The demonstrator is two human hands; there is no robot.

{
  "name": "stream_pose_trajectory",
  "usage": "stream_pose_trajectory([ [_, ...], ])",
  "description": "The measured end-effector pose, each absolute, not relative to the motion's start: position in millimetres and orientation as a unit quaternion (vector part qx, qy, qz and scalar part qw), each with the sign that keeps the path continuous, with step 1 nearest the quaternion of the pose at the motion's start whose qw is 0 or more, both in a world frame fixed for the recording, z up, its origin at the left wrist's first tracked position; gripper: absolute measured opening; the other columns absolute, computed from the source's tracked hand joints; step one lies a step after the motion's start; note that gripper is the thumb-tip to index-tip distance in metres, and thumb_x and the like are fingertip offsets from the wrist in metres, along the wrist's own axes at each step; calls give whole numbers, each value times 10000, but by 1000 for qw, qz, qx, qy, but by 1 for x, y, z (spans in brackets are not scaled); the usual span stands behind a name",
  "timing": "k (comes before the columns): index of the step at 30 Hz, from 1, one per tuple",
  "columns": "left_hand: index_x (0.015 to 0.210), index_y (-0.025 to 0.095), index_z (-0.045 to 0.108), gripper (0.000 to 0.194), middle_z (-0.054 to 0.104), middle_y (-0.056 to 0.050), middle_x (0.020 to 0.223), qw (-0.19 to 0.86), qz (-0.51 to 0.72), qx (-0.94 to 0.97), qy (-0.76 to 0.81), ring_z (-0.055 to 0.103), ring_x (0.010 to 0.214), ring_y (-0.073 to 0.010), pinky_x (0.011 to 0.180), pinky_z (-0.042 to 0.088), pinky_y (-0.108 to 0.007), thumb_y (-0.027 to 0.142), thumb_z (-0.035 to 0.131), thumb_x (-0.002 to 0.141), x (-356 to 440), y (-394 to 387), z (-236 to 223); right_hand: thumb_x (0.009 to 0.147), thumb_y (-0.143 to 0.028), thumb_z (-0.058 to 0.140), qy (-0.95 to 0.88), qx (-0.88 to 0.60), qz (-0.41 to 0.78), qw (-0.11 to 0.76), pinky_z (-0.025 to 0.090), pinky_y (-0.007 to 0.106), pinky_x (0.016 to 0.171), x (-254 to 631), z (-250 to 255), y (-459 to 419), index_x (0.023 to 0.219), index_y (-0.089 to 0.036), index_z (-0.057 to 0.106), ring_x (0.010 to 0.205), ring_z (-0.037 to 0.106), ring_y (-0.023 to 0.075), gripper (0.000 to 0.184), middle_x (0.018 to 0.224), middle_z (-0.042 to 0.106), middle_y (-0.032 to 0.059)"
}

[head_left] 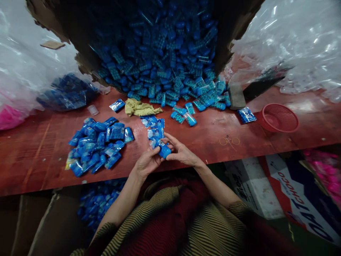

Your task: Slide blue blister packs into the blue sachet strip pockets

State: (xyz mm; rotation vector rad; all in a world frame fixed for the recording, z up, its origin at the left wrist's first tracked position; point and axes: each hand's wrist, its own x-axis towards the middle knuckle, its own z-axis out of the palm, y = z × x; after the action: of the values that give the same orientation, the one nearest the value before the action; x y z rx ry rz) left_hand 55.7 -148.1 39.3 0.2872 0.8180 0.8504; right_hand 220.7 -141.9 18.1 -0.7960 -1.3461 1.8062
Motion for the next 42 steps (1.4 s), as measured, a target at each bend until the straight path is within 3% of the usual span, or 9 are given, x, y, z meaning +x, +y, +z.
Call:
stream_pose_trajectory([
  [5,1096,192,590,378,696,-99,1054,825,398,147,372,630,1056,-276,791,561,-334,131,665,731,52,-147,36,686,-200,747,-541,-278,713,349,460,347,972,227,26,-134,1407,-325,343,1193,508,194,836,1346,492,38],
  [17,1127,163,587,488,714,-85,962,836,386,172,350,645,1018,-268,858,533,-349,246,759,677,56,-154,33,626,-217,798,-508,-263,751,330,432,325,976,228,23,-133,1399,-313,369,1181,496,197,890,1341,470,32],
  [23,965,162,653,371,722,-53,875,812,426,162,365,679,876,-209,711,543,-252,313,782,652,65,-162,31,618,-157,773,-471,-280,762,346,482,281,885,221,24,-139,1326,-341,467,1048,549,150,793,1234,539,0],
  [27,918,141,677,367,719,-56,802,805,446,159,357,677,815,-183,611,513,-199,362,782,645,71,-168,36,641,-137,725,-431,-284,782,350,529,240,749,220,22,-144,1303,-349,490,860,586,105,734,1165,572,-11],
  [29,929,132,680,364,719,-65,803,813,432,164,355,675,823,-190,611,511,-207,355,776,657,72,-169,40,661,-145,706,-420,-278,793,342,540,245,716,222,22,-145,1302,-340,492,804,589,100,703,1124,591,-12],
  [34,935,148,675,343,715,-41,798,797,449,159,371,666,749,-156,633,515,-217,328,776,661,75,-172,43,636,-155,740,-446,-281,771,357,539,245,730,223,24,-145,1258,-335,534,913,577,130,680,1212,554,-6],
  [39,944,138,665,321,711,-47,815,774,485,143,382,663,741,-145,672,532,-232,367,718,725,81,-175,39,626,-187,748,-398,-304,777,382,555,220,604,214,15,-147,1249,-366,529,670,533,50,684,1182,512,-15],
  [42,961,137,658,277,716,-65,891,791,473,115,370,673,815,-159,728,547,-255,324,692,759,80,-175,38,633,-193,738,-384,-313,779,385,553,221,602,213,10,-147,1257,-349,523,688,538,65,678,1140,519,-9],
])
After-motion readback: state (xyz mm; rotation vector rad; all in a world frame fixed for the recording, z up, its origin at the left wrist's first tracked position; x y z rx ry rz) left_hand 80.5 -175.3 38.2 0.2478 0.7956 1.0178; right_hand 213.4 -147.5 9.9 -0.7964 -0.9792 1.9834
